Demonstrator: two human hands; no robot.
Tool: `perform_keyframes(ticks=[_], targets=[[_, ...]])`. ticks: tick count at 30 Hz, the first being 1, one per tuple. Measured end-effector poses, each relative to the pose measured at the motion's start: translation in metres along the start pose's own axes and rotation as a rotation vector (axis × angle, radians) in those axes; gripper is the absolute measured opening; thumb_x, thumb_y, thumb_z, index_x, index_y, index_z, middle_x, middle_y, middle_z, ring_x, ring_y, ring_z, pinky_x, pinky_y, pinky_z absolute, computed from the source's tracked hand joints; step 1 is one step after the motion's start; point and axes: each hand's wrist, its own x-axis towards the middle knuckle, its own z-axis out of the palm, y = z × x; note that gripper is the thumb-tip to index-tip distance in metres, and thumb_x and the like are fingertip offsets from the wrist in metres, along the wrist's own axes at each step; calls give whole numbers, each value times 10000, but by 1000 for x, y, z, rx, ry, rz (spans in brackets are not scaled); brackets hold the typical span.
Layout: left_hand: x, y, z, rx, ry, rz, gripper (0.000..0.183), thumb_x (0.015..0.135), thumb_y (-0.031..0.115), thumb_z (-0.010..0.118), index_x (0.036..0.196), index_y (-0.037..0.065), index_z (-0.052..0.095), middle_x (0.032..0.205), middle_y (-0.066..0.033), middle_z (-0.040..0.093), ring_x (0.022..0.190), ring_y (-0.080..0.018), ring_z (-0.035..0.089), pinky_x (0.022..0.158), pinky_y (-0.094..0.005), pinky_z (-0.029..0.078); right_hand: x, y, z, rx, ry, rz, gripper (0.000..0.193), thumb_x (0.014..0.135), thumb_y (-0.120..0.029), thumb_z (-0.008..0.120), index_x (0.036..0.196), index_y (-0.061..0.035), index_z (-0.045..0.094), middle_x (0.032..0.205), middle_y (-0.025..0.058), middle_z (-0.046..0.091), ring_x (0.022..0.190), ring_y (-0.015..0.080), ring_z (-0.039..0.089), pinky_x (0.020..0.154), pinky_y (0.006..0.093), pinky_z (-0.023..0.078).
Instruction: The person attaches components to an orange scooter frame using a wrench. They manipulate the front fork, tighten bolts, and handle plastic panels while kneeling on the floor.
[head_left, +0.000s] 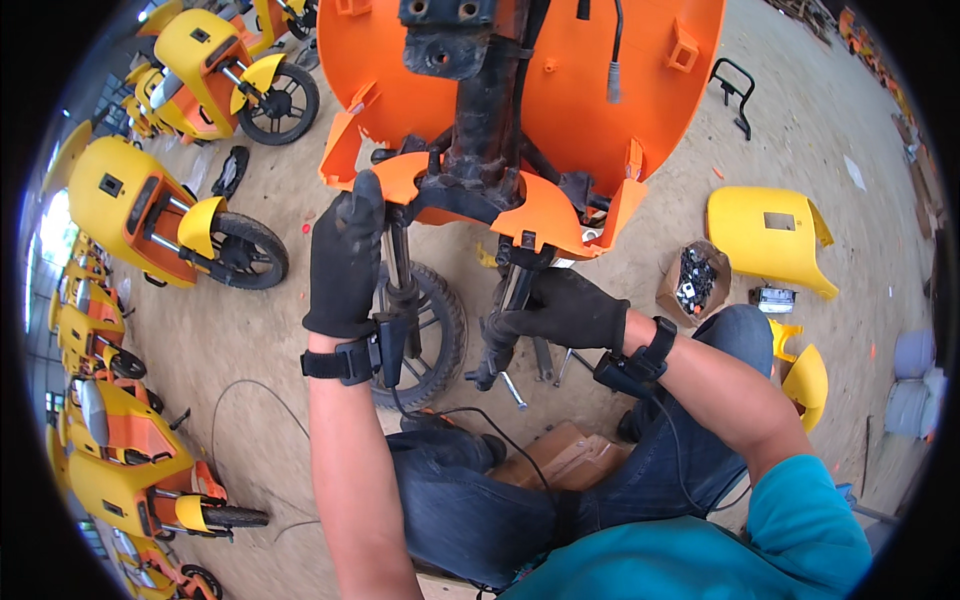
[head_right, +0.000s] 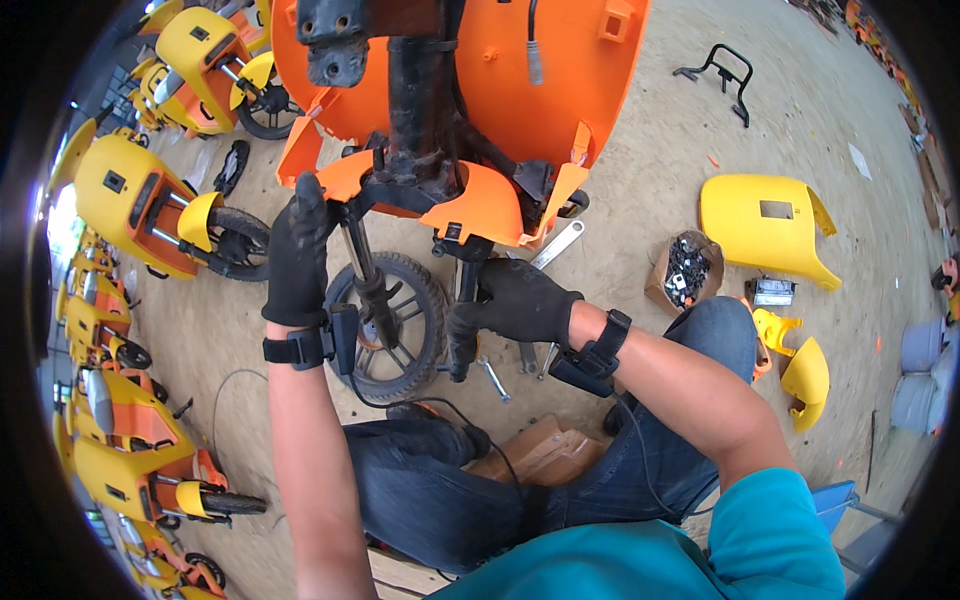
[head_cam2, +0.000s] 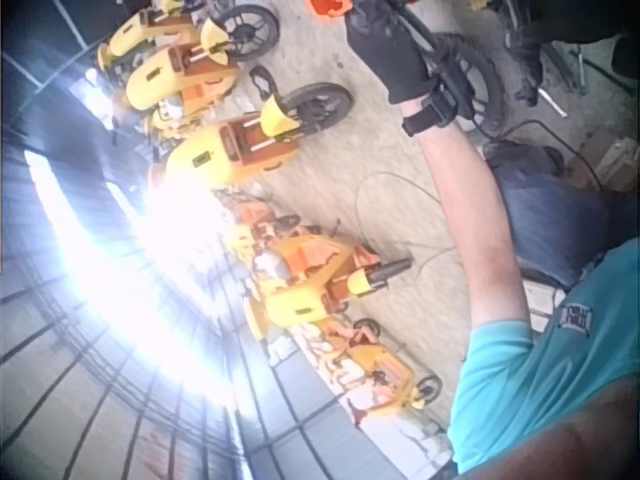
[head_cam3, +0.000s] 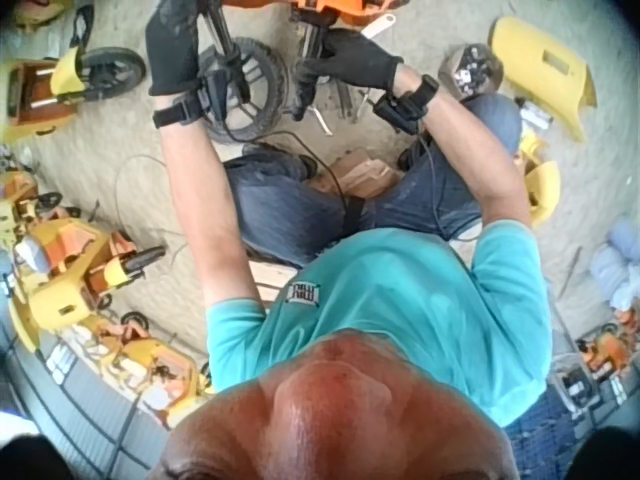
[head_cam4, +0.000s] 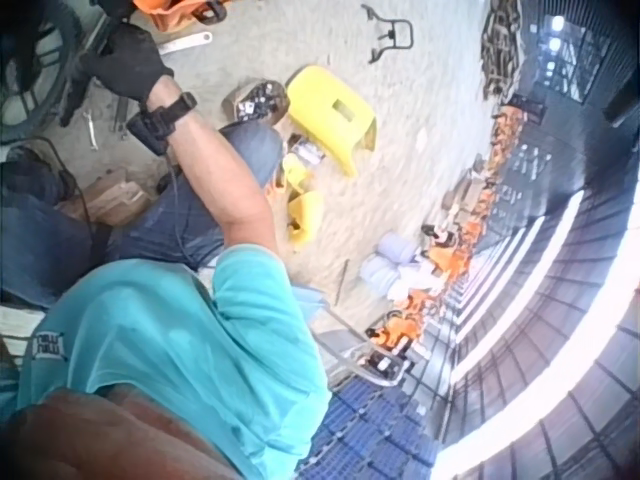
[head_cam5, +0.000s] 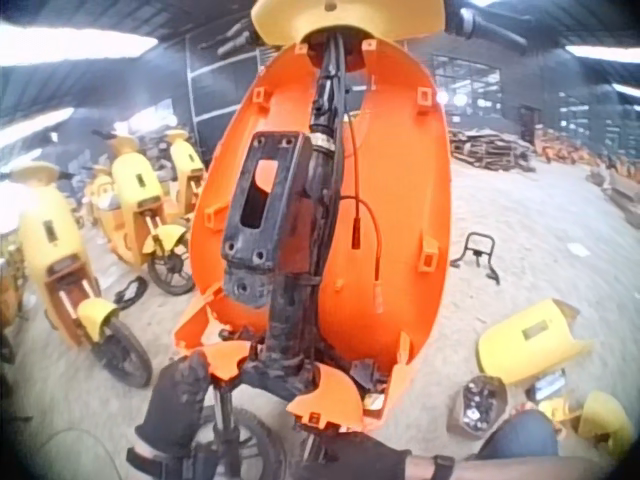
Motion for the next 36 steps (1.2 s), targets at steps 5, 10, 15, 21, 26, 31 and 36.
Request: perform_keyframes(ticks=[5,10,15,21,26,31,36], targets=[[1,-11,-11,64,-42,66,505,1001,472,461,850,13,607,717,8,532,669,-87,449,606,-269,390,11,27,11,8,156,-161,429,814,-360,636,967,38,597,869,232,637,852,342,631,745,407,489],[1,-14,-5,100,-10,91,428,1023,370,460,845,4,593,730,25,506,689,-74,413,607,-267,382,16,39,12,36,220,-94,420,775,-324,650,993,30,593,912,234,641,893,364,625,768,415,494],[-2,-10,-14,168,-31,102,403,1024,340,459,833,3,572,734,31,510,687,-76,420,603,-279,370,-5,-7,-7,61,137,-22,440,766,-315,663,1020,35,586,941,245,639,919,372,621,787,430,496],[1,-27,-14,118,14,85,396,1023,359,460,832,24,552,727,39,481,689,-73,401,597,-273,346,-13,-16,-4,-6,139,-192,455,826,-382,646,1077,-5,596,962,228,651,929,355,638,827,414,493],[1,-25,-14,103,-4,114,372,1012,343,486,813,34,546,704,18,486,666,-79,404,576,-276,348,-10,-11,-10,-33,159,-150,540,830,-422,639,1135,17,558,983,211,652,928,335,640,823,396,497],[1,-22,-13,68,-23,69,373,1009,321,494,787,24,535,692,17,490,644,-84,425,557,-286,357,-7,-11,-14,-3,77,31,521,797,-318,642,1187,15,551,1094,235,628,1040,365,601,914,398,470],[1,-20,-11,65,-21,74,382,1016,307,476,770,20,529,684,0,496,644,-91,424,558,-297,359,-12,-14,-14,33,115,-94,492,800,-340,642,1142,8,580,1104,237,622,1065,366,583,926,413,456]])
